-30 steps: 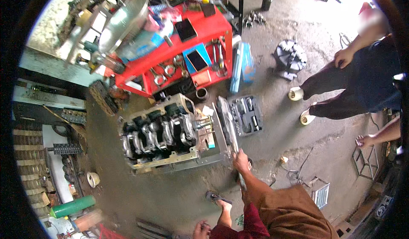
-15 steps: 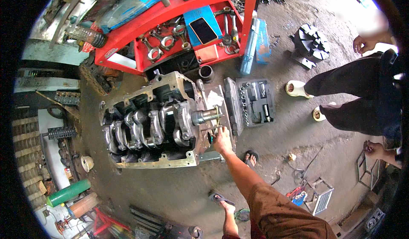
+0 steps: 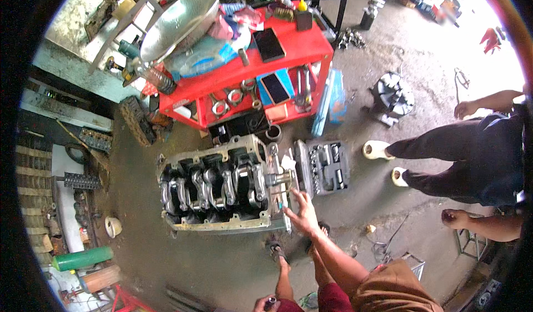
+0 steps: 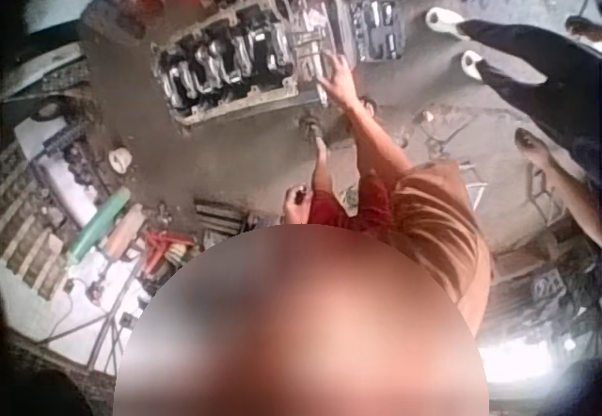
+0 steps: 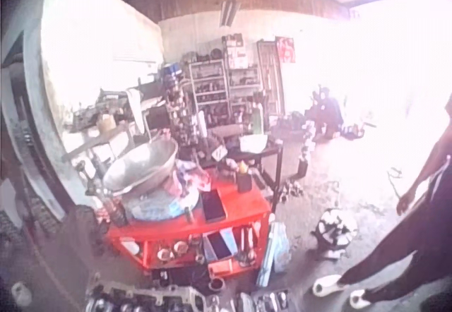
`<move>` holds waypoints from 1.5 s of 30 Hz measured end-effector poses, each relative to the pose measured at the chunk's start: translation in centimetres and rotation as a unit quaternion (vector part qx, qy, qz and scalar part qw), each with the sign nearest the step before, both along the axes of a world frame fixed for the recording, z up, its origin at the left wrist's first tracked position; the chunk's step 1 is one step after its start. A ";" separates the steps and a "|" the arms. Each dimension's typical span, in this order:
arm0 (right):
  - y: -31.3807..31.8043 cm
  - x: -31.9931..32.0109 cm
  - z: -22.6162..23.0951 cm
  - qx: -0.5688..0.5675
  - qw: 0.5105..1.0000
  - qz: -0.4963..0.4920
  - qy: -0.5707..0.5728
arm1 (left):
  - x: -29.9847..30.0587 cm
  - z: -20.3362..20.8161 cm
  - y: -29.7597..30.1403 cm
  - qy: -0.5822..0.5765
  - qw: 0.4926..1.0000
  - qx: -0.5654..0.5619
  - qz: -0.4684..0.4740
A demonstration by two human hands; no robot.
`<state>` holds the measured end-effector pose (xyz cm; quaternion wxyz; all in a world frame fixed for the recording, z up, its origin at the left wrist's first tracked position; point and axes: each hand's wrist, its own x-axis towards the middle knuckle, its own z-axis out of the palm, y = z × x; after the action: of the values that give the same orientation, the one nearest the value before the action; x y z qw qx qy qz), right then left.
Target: The person selects sockets from a toolbox and uses a torque wrench to tighten bolts on an engine block. A coworker assists by holding the engine steady while the person applies torque to multiple fasteners.
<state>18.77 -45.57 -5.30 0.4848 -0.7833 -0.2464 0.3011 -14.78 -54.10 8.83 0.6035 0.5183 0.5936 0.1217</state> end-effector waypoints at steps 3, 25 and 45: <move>-3.5 0.7 2.3 -0.001 0.981 -0.173 0.090 | 4.8 1.5 7.2 0.019 0.997 0.047 -0.056; -43.3 -26.7 12.2 -0.225 0.841 -0.316 0.378 | 17.8 -4.0 42.6 0.104 0.920 0.368 -0.092; -35.7 -24.0 20.2 -0.247 0.872 -0.334 0.260 | 16.5 -4.8 43.5 0.196 0.865 0.375 -0.269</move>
<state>-5.21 -81.30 14.86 0.3933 -0.8067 0.2471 0.3652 1.74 -10.64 3.99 0.2441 0.8584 0.4466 0.0644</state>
